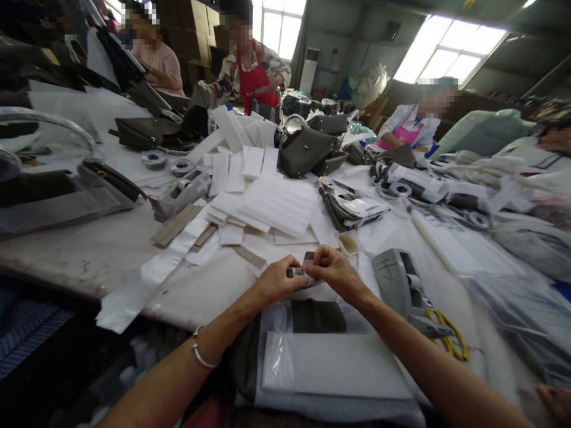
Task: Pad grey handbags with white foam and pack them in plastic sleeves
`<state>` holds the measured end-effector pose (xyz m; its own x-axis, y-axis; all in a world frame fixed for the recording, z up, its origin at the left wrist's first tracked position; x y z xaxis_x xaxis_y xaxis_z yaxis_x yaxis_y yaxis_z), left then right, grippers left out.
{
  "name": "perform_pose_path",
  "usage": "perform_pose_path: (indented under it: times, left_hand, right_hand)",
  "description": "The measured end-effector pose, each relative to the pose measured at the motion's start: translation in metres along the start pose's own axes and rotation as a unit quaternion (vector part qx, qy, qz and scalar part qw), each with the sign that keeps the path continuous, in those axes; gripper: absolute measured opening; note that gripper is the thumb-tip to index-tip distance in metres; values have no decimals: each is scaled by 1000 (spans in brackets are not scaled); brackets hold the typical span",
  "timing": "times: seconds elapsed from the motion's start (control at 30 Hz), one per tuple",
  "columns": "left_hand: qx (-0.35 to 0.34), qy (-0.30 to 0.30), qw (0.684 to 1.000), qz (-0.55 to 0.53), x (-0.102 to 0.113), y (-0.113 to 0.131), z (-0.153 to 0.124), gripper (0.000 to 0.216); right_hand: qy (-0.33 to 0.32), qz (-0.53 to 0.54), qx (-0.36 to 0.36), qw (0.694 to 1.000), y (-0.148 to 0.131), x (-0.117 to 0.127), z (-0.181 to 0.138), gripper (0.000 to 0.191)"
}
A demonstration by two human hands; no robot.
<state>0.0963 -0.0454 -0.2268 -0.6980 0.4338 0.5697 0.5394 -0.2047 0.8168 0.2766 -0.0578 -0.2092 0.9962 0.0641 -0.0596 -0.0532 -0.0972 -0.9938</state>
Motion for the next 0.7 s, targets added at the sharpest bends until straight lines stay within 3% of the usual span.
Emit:
perform_pose_path:
  times: [0.07, 0.2, 0.33, 0.43, 0.6, 0.7]
  left_hand:
    - [6, -8, 1000, 6, -1, -1, 0, 34]
    - [17, -16, 1000, -21, -5, -2, 1, 33]
    - [18, -1, 1000, -24, -9, -3, 4, 36]
    - [17, 23, 999, -46, -10, -4, 7, 30]
    - [36, 17, 973, -229, -12, -9, 12, 28]
    - [47, -2, 954, -295, -11, -10, 14, 30]
  right_hand:
    - [-10, -5, -19, 1000, -1, 1, 1, 37]
    - [-40, -24, -40, 998, -8, 4, 4, 60]
    - [-42, -35, -59, 997, -8, 6, 9, 34]
    - [-38, -23, -54, 998, -6, 5, 11, 26]
    - [-43, -117, 55, 991, -11, 0, 10, 4]
    - [-64, -200, 147, 967, -15, 0, 9, 15]
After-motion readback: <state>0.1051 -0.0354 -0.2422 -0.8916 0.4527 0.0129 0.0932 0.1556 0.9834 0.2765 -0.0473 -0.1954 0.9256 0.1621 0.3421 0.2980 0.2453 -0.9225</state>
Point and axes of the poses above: each hand's wrist, its own z-axis towards the middle knuckle, its own x-axis out of the back of the hand, y = z × x, the point moved 1 cm from there along z, towards the middle knuckle, and after that the axes turned 15 degrees about z, right-handed, at the moved point
